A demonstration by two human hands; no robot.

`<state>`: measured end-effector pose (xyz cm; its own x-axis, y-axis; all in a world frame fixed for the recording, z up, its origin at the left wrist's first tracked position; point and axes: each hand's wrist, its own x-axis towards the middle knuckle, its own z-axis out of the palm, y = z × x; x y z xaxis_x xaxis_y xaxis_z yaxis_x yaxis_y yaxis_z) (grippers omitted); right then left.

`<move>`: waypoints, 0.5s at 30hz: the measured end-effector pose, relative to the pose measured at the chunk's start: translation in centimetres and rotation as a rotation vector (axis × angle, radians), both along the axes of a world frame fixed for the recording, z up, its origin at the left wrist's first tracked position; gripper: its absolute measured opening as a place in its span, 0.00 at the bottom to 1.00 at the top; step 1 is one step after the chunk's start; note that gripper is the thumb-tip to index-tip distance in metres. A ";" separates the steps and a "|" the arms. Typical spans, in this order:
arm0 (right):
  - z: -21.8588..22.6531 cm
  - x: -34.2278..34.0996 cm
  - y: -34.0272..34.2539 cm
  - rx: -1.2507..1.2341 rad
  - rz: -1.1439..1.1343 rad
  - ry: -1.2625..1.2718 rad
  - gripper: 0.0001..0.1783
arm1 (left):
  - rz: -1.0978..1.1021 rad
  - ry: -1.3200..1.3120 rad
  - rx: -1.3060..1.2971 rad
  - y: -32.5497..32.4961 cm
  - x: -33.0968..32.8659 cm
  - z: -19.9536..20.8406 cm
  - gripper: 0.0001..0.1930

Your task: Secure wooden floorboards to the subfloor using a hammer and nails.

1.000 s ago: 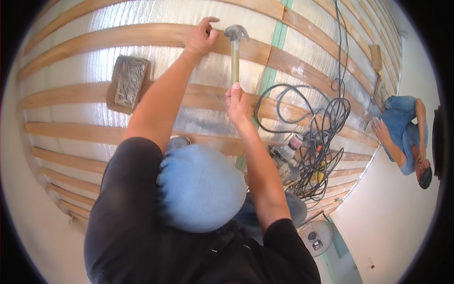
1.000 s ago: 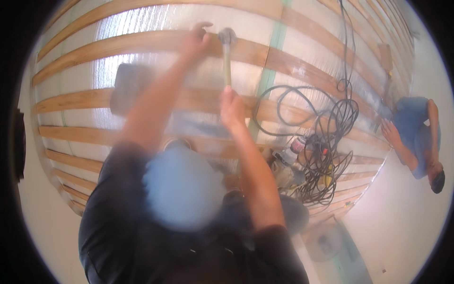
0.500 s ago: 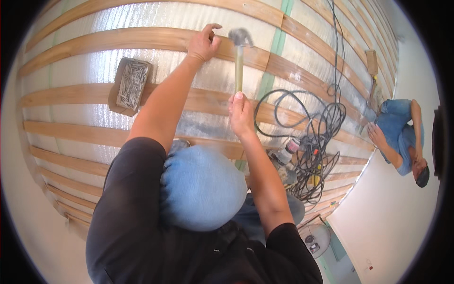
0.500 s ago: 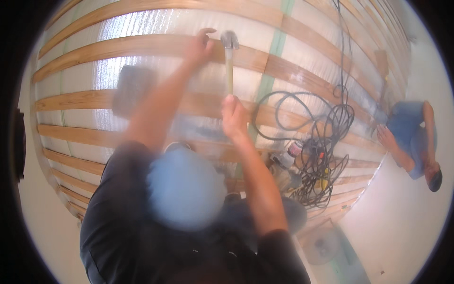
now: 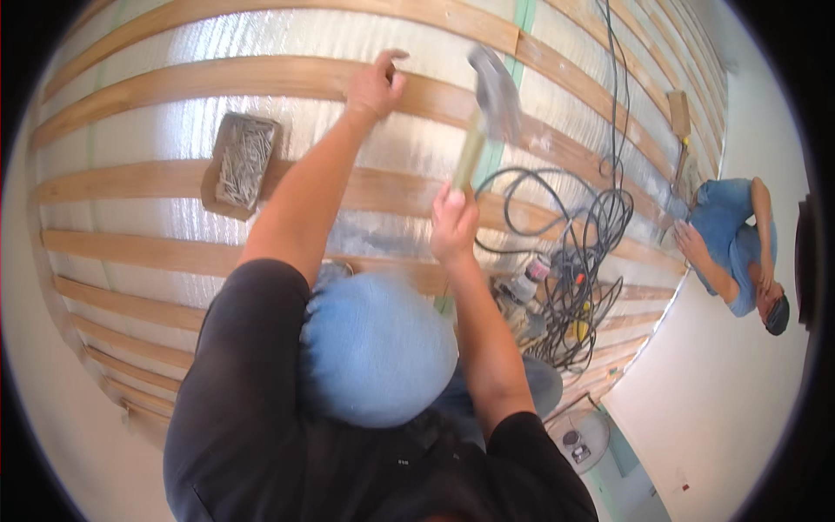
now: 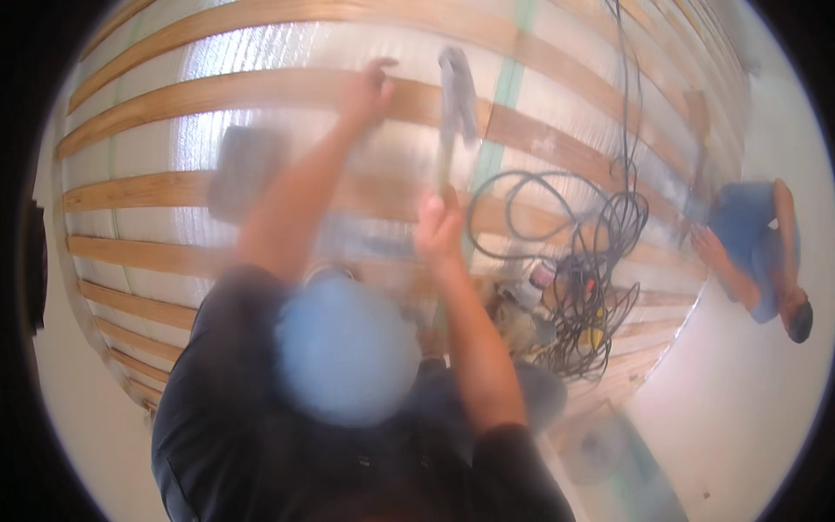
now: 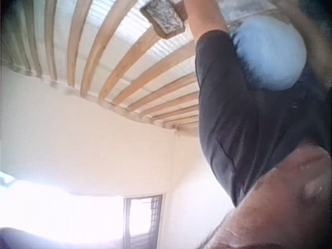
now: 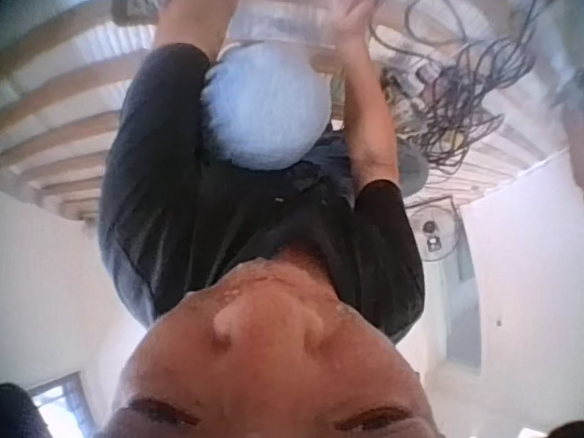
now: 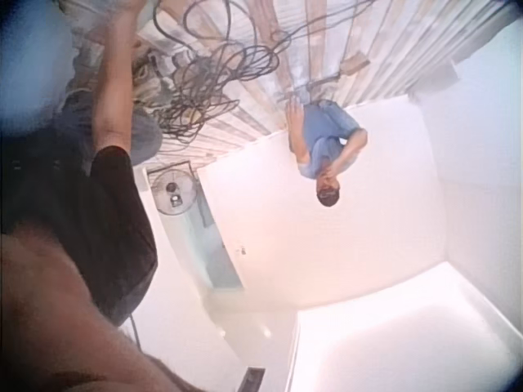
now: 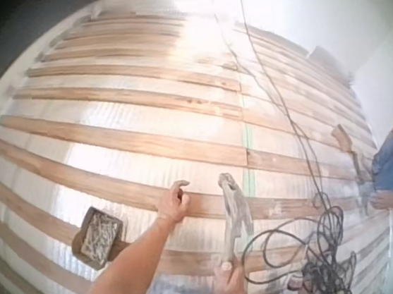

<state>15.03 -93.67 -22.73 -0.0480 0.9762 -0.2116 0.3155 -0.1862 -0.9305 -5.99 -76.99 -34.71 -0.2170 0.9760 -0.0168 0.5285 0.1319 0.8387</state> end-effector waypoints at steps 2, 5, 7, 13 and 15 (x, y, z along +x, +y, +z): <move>-8.3 3.2 1.2 -0.053 0.004 -0.202 0.31 | -0.006 -0.047 0.122 2.8 1.3 0.8 0.20; -7.5 3.9 0.2 -0.140 -0.029 -0.263 0.33 | -0.023 -0.161 0.109 1.0 1.7 0.8 0.20; -7.8 3.9 1.2 -0.184 0.089 -0.366 0.35 | -0.021 0.003 0.113 0.8 0.5 -0.3 0.19; -4.6 4.9 3.2 -0.500 0.050 -0.253 0.32 | -0.030 -0.393 -0.076 1.6 -4.5 -1.0 0.19; -1.7 9.2 3.4 -0.582 -0.066 -0.180 0.29 | -0.106 -0.280 0.150 -1.1 -3.3 1.1 0.19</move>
